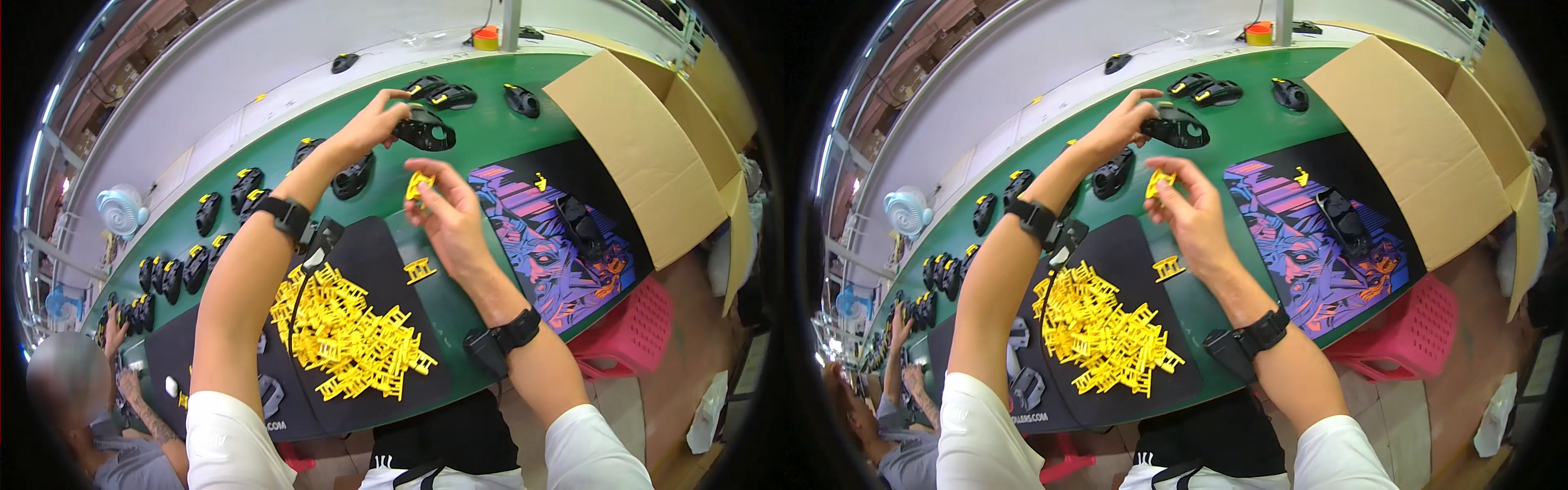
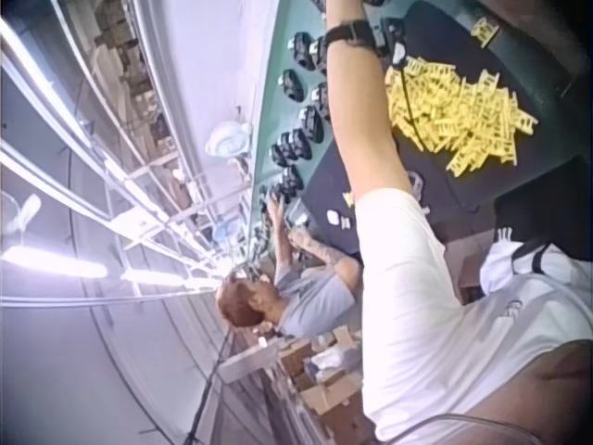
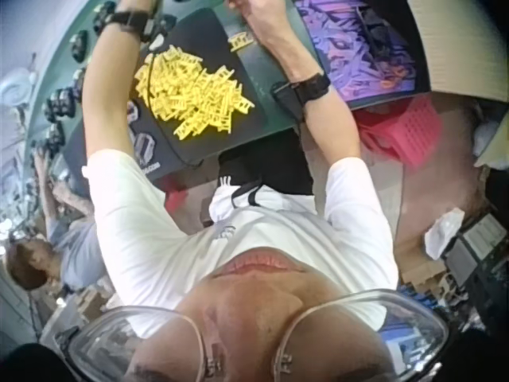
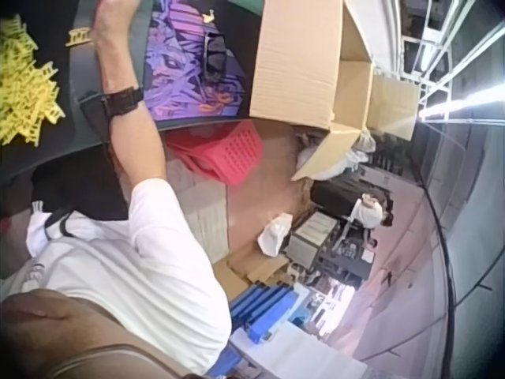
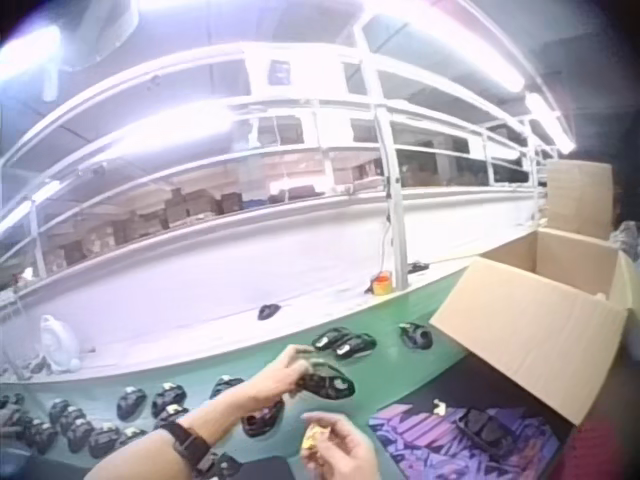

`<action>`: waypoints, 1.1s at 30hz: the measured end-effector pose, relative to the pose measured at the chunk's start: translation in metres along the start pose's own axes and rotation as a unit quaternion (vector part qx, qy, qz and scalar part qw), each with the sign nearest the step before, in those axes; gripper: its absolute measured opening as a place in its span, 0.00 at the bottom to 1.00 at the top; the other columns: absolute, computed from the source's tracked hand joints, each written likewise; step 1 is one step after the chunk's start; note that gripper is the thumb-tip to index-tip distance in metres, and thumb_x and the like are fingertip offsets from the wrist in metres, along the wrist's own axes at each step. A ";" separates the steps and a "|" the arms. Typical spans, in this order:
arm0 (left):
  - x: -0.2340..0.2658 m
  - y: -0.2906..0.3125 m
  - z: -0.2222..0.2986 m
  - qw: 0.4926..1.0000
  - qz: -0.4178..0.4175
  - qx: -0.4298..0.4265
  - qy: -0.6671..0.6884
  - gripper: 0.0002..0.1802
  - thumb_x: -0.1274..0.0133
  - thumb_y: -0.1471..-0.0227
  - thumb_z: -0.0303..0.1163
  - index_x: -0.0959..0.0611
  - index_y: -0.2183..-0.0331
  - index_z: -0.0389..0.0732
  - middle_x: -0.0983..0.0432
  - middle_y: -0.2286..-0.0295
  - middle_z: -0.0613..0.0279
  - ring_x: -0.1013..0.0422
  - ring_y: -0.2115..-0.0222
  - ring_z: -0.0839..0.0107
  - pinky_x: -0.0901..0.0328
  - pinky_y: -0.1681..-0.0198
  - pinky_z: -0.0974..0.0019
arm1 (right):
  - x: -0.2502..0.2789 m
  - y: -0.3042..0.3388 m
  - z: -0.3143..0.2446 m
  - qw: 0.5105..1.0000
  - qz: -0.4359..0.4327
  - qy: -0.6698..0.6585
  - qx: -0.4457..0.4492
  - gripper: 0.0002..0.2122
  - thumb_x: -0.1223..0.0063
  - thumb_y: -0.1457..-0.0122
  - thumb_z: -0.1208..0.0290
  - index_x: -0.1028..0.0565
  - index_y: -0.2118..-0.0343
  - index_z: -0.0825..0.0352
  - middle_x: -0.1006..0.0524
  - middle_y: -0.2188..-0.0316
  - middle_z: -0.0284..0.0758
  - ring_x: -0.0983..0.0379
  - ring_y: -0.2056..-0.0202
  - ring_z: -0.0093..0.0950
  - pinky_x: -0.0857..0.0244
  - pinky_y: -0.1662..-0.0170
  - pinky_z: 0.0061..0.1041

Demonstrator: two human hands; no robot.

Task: Assembling plastic components and internal structures into game controller shells on a production line.

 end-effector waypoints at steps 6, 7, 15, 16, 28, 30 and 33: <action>0.054 0.126 -0.018 0.951 0.124 0.093 0.269 0.23 0.53 0.36 0.46 0.24 0.51 0.37 0.25 0.66 0.60 0.28 0.69 0.73 0.31 0.69 0.67 | -0.034 0.009 -0.033 0.984 -0.030 0.154 0.090 0.09 0.43 0.39 0.78 0.22 0.56 0.69 0.21 0.68 0.28 0.26 0.67 0.15 0.32 0.61 0.16; 0.054 0.154 -0.015 0.950 0.136 0.096 0.263 0.23 0.53 0.36 0.46 0.24 0.51 0.37 0.25 0.66 0.60 0.28 0.69 0.73 0.31 0.69 0.67 | -0.042 0.013 -0.035 0.985 -0.038 0.144 0.085 0.09 0.43 0.39 0.78 0.22 0.56 0.69 0.21 0.68 0.28 0.26 0.67 0.15 0.32 0.61 0.16; 0.034 0.231 -0.042 0.900 0.175 0.020 0.400 0.28 0.55 0.35 0.50 0.31 0.45 0.38 0.27 0.53 0.49 0.24 0.57 0.60 0.21 0.66 0.53 | -0.076 0.039 -0.008 0.910 -0.158 0.374 0.086 0.08 0.38 0.44 0.78 0.22 0.62 0.71 0.17 0.70 0.37 0.18 0.68 0.23 0.27 0.64 0.20; 0.033 0.237 -0.043 0.895 0.175 -0.004 0.410 0.29 0.55 0.36 0.50 0.34 0.43 0.39 0.27 0.52 0.48 0.24 0.56 0.59 0.21 0.65 0.53 | -0.080 0.040 -0.006 0.911 -0.159 0.370 0.091 0.08 0.38 0.44 0.78 0.22 0.62 0.71 0.17 0.70 0.37 0.18 0.68 0.23 0.27 0.64 0.20; -0.006 0.252 -0.007 0.963 0.078 -0.014 0.259 0.46 0.33 0.54 0.19 0.39 0.38 0.39 0.27 0.54 0.54 0.22 0.62 0.67 0.24 0.59 0.64 | -0.080 0.041 -0.027 0.870 -0.106 0.439 0.196 0.06 0.35 0.48 0.78 0.18 0.67 0.66 0.20 0.72 0.31 0.25 0.74 0.21 0.35 0.73 0.20; -0.006 0.252 -0.005 0.956 0.090 -0.029 0.277 0.44 0.34 0.54 0.19 0.39 0.40 0.38 0.27 0.54 0.53 0.21 0.63 0.67 0.24 0.59 0.64 | -0.081 0.041 -0.027 0.858 -0.108 0.452 0.218 0.06 0.34 0.49 0.79 0.18 0.67 0.66 0.20 0.73 0.31 0.26 0.75 0.21 0.35 0.73 0.20; -0.003 0.253 -0.002 0.952 0.109 -0.034 0.282 0.43 0.34 0.53 0.19 0.40 0.40 0.38 0.26 0.54 0.52 0.21 0.63 0.67 0.24 0.59 0.64 | -0.080 0.040 -0.029 0.868 -0.103 0.433 0.219 0.06 0.34 0.49 0.79 0.18 0.68 0.66 0.20 0.73 0.31 0.27 0.76 0.21 0.36 0.74 0.20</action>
Point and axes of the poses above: each hand's wrist, its own y-axis away from the middle knuckle, its own x-axis out of the back of the hand, z = x × y, the point moved 7 cm from there along -y, towards the middle knuckle
